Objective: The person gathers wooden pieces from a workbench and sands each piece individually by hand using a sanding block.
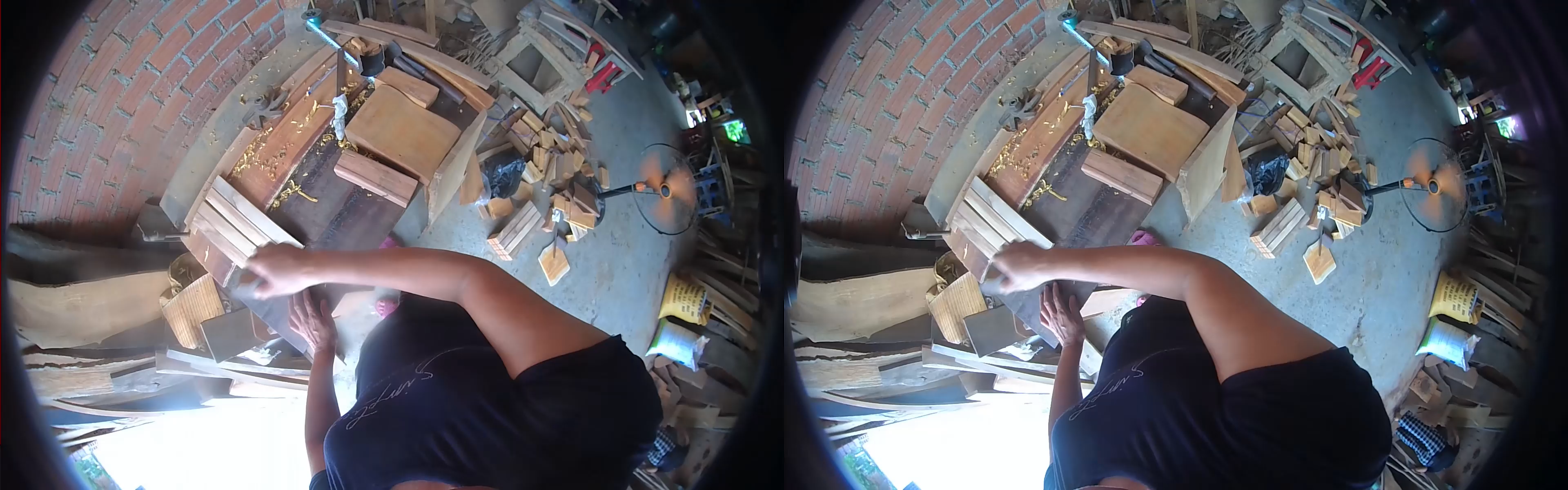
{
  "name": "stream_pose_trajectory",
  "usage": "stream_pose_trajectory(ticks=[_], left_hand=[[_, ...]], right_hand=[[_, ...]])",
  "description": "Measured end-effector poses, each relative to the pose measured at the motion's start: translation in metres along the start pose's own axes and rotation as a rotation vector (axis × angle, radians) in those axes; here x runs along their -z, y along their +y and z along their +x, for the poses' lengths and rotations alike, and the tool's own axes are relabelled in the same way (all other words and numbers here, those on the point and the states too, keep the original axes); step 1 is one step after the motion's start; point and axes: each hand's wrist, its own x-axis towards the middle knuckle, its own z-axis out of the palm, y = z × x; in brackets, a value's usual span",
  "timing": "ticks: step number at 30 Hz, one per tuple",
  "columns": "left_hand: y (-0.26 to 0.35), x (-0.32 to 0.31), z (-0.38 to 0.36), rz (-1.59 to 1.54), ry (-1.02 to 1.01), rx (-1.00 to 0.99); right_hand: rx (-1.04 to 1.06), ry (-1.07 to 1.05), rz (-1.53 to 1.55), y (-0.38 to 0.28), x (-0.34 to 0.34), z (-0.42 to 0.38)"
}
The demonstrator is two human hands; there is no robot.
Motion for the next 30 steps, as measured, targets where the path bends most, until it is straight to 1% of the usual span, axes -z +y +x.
stream_pose_trajectory(ticks=[1, 2, 3, 4, 5, 7, 9, 11, 17, 19, 21, 24, 26, 27, 29, 30], left_hand=[[0.003, 0.000, -0.003, 0.038, -0.004, 0.027], [0.002, -0.003, -0.005, 0.037, 0.021, 0.024], [0.002, -0.007, -0.006, 0.036, 0.043, 0.020], [0.003, -0.007, -0.007, 0.031, 0.043, 0.029], [0.005, -0.006, -0.006, 0.028, 0.032, 0.047], [0.007, -0.006, -0.007, 0.028, 0.017, 0.066], [0.008, -0.006, -0.007, 0.010, 0.015, 0.083], [0.007, -0.004, -0.009, 0.009, 0.015, 0.081], [0.001, -0.006, -0.025, 0.045, 0.004, 0.046], [-0.001, -0.009, -0.029, 0.052, 0.005, 0.037], [-0.002, -0.011, -0.029, 0.055, 0.017, 0.029], [0.000, -0.014, -0.029, 0.071, 0.064, 0.016], [0.002, -0.015, -0.030, 0.122, 0.079, 0.023], [0.002, -0.016, -0.030, 0.133, 0.076, 0.035], [0.004, -0.015, -0.030, 0.123, 0.078, 0.044], [0.005, -0.014, -0.030, 0.122, 0.093, 0.052]], right_hand=[[-0.136, 0.166, -0.141, 0.033, 0.000, -0.015], [-0.428, 0.072, -0.081, 0.048, 0.011, -0.029], [-0.468, 0.174, -0.112, 0.071, 0.006, -0.039], [-0.516, 0.241, -0.279, 0.087, 0.002, -0.043], [-0.507, 0.270, -0.305, 0.102, 0.001, -0.046], [-0.522, 0.419, -0.445, 0.119, -0.009, -0.048], [-0.559, 0.382, -0.470, 0.128, -0.017, -0.055], [-0.535, 0.367, -0.510, 0.128, -0.022, -0.069], [-0.501, 0.353, -0.462, 0.127, -0.022, -0.117], [-0.321, 0.505, -0.559, 0.136, -0.029, -0.141], [-0.354, 0.488, -0.515, 0.131, -0.028, -0.172], [-0.397, 0.458, -0.484, 0.128, -0.014, -0.206], [-0.465, 0.493, -0.616, 0.125, 0.003, -0.214], [-0.457, 0.493, -0.629, 0.125, 0.011, -0.211], [-0.468, 0.603, -0.792, 0.127, 0.030, -0.197], [-0.437, 0.656, -0.855, 0.131, 0.037, -0.188]])
